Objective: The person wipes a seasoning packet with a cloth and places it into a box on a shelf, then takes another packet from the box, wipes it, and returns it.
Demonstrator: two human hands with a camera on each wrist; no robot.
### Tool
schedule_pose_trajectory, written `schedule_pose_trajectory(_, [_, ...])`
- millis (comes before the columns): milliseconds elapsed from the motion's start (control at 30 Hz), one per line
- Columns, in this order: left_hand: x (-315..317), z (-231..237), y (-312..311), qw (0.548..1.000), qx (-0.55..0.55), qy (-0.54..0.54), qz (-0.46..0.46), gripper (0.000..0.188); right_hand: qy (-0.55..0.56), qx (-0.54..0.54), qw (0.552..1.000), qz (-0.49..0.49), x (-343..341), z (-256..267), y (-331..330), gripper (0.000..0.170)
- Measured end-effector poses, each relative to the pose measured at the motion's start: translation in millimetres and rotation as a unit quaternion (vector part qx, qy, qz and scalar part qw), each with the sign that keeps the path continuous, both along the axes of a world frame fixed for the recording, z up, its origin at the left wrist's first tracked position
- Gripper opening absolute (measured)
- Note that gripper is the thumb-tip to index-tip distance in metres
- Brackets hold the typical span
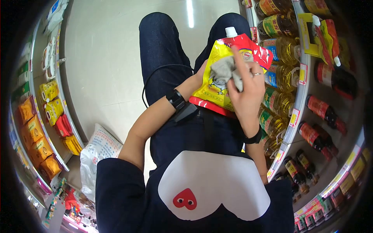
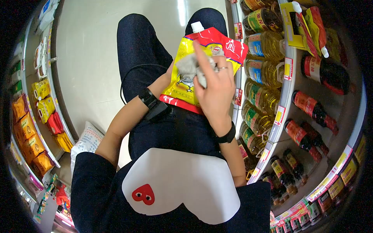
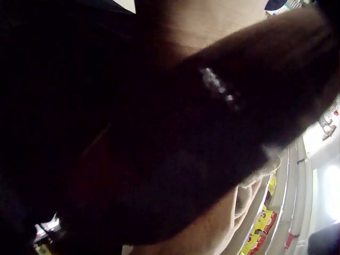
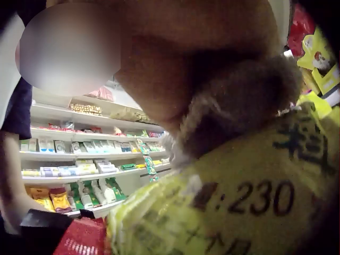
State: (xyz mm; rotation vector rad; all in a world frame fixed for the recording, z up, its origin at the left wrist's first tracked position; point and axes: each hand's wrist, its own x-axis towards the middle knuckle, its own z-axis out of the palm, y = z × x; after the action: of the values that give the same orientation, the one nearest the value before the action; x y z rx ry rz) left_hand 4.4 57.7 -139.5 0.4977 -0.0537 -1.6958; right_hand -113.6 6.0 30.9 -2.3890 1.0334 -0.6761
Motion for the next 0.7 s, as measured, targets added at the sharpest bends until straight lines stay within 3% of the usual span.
schedule_pose_trajectory(67, [1.1,-4.8,0.5,0.993,-0.075,0.093,0.005,0.052,0.089,0.002,0.994,0.064,-7.1,2.1,-1.4,0.050])
schedule_pose_trajectory(167, [-1.7,-19.7,-6.6,0.954,-0.192,0.228,0.015,0.050,0.117,0.053,0.992,0.012,-18.0,4.2,-12.5,0.041])
schedule_pose_trajectory(200, [-2.7,6.5,-7.0,0.954,-0.193,0.228,0.015,0.050,0.139,0.072,0.987,-0.028,-18.7,5.1,-15.5,0.037])
schedule_pose_trajectory(233, [-6.3,34.3,-4.6,0.994,-0.054,0.059,0.068,0.054,0.142,0.058,0.988,-0.034,-19.1,1.5,-17.9,0.036])
schedule_pose_trajectory(267, [-5.3,61.0,-6.5,0.983,0.087,-0.113,0.117,0.059,0.142,0.056,0.988,-0.034,-17.7,-2.1,-19.6,0.036])
schedule_pose_trajectory(300, [-1.5,68.7,-9.2,0.995,0.031,-0.033,0.088,0.067,0.150,0.038,0.988,-0.028,-16.2,-5.4,-21.4,0.039])
schedule_pose_trajectory(333, [-1.8,65.6,-9.3,0.995,0.030,-0.032,0.088,0.067,0.157,0.022,0.987,-0.023,-15.4,-8.6,-22.7,0.041])
schedule_pose_trajectory(400, [-1.7,59.0,-9.6,0.963,-0.146,0.217,0.064,0.073,0.155,0.000,0.988,-0.005,-13.8,-9.0,-24.1,0.042])
schedule_pose_trajectory(467, [-2.3,51.9,-7.2,0.972,-0.118,0.189,0.069,0.070,0.150,-0.001,0.989,-0.001,-9.7,-4.8,-23.3,0.039])
schedule_pose_trajectory(533, [-1.2,43.8,-6.0,0.993,-0.049,0.083,0.067,0.067,0.162,-0.005,0.987,0.004,-9.9,-4.8,-23.4,0.040])
schedule_pose_trajectory(700, [0.3,52.8,-4.5,0.997,0.010,0.076,0.012,0.062,0.167,0.010,0.986,0.018,-8.4,3.2,-29.9,0.039])
